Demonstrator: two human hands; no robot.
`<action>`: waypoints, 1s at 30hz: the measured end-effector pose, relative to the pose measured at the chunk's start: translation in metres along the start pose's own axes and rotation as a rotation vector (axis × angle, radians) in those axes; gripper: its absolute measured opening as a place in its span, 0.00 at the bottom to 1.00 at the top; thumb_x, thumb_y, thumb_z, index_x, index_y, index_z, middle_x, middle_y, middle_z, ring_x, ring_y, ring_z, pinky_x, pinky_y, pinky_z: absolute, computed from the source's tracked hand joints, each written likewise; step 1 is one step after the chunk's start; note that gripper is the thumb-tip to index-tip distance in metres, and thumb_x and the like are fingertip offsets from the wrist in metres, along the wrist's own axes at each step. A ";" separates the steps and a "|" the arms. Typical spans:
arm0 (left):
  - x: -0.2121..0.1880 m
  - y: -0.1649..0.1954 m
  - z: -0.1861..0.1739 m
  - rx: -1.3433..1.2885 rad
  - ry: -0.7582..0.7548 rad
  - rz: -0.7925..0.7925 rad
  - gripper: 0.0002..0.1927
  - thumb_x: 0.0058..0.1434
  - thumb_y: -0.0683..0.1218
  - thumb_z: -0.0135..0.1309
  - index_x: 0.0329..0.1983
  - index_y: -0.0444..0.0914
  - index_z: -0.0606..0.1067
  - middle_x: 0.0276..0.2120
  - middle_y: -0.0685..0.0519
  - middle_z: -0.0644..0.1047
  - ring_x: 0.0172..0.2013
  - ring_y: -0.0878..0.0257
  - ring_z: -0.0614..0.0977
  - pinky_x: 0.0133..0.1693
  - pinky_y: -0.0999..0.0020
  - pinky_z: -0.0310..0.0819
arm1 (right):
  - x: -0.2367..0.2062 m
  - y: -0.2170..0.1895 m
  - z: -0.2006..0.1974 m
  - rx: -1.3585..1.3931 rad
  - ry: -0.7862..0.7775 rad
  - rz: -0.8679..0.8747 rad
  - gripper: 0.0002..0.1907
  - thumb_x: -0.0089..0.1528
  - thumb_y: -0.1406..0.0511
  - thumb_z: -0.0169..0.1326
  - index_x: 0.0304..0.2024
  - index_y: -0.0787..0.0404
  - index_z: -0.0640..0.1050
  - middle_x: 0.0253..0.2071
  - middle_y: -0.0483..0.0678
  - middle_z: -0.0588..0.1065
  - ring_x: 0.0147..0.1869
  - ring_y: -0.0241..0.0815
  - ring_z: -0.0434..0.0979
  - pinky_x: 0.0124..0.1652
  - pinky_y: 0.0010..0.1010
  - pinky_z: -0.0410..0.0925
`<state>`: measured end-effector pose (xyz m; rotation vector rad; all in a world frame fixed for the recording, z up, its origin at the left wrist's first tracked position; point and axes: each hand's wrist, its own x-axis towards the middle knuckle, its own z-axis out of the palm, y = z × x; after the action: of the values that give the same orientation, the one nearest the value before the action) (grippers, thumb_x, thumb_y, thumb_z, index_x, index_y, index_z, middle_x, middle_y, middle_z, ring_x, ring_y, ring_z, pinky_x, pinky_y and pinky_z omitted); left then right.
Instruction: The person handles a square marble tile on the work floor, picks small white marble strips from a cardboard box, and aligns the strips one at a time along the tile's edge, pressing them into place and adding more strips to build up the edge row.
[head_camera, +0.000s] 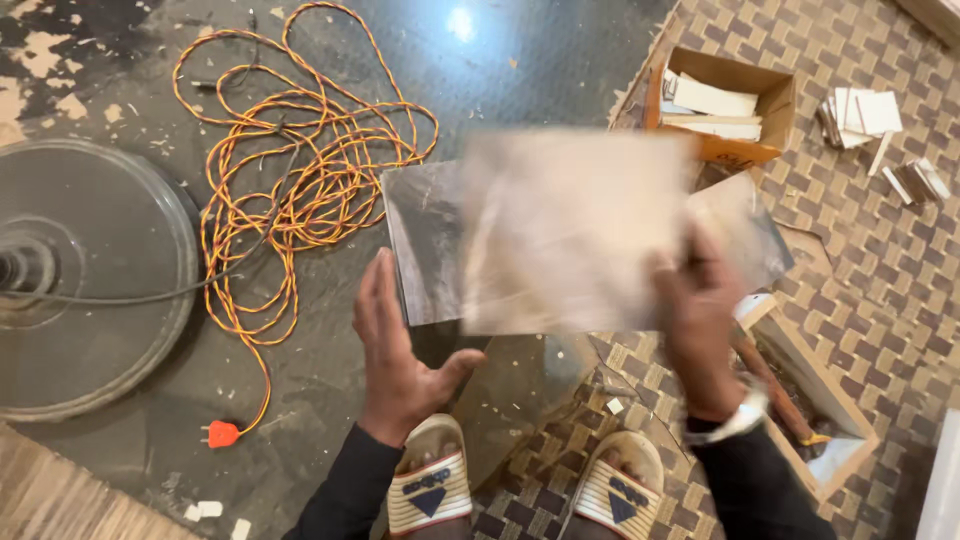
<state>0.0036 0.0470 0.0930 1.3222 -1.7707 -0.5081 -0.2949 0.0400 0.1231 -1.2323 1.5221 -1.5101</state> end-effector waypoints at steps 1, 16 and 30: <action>-0.002 -0.001 0.001 0.017 -0.026 -0.004 0.68 0.50 0.76 0.57 0.79 0.30 0.46 0.74 0.34 0.55 0.73 0.38 0.58 0.71 0.43 0.50 | -0.003 0.008 0.012 -0.074 -0.073 0.046 0.25 0.67 0.64 0.52 0.66 0.66 0.71 0.53 0.47 0.72 0.52 0.35 0.71 0.49 0.26 0.68; 0.001 -0.018 -0.009 -0.024 -0.113 -0.068 0.61 0.44 0.58 0.73 0.76 0.31 0.55 0.73 0.38 0.58 0.70 0.41 0.63 0.68 0.51 0.58 | -0.021 0.024 0.026 -0.577 -0.439 -0.395 0.61 0.49 0.46 0.69 0.74 0.68 0.57 0.71 0.65 0.64 0.72 0.61 0.66 0.67 0.48 0.62; -0.003 -0.025 0.000 -0.010 -0.043 -0.129 0.50 0.54 0.52 0.70 0.74 0.29 0.60 0.68 0.36 0.69 0.64 0.41 0.74 0.61 0.53 0.70 | -0.011 0.027 0.035 -0.658 -0.323 -0.248 0.47 0.47 0.52 0.75 0.65 0.60 0.75 0.40 0.53 0.82 0.40 0.44 0.81 0.42 0.36 0.73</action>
<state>0.0187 0.0402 0.0736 1.4348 -1.7233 -0.6200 -0.2635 0.0349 0.0909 -1.9904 1.7431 -0.8868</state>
